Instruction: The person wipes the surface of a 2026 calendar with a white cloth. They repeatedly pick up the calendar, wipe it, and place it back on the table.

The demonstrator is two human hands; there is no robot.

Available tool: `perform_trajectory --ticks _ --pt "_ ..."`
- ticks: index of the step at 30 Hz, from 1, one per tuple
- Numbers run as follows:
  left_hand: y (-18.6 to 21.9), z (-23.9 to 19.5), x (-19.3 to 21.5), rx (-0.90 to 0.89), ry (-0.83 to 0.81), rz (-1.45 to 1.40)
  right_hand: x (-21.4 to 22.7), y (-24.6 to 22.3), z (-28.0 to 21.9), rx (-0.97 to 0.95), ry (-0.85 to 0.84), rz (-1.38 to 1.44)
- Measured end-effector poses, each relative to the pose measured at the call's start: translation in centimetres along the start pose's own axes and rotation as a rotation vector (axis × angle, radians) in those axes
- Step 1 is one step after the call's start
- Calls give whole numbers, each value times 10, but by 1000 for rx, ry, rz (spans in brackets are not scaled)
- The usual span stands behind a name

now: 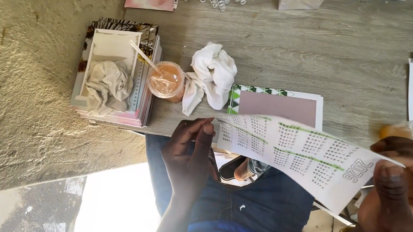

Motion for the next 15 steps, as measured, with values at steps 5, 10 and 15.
perform_trajectory --ticks 5,10,15 --pt "16 7 -2 -68 21 86 4 15 -2 -257 59 132" --pt "11 8 -6 -43 -12 23 15 39 -6 -432 179 131" --pt "11 10 -5 -183 -123 109 21 51 -11 -483 184 68"
Point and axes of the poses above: each hand's wrist, its own z-axis towards the middle knuckle, its own x-axis out of the back of the hand, y = z × x, the point moved 4 cm from there along z, towards the middle knuckle, and after that the axes turned 14 degrees about y, right-handed, at the moved point
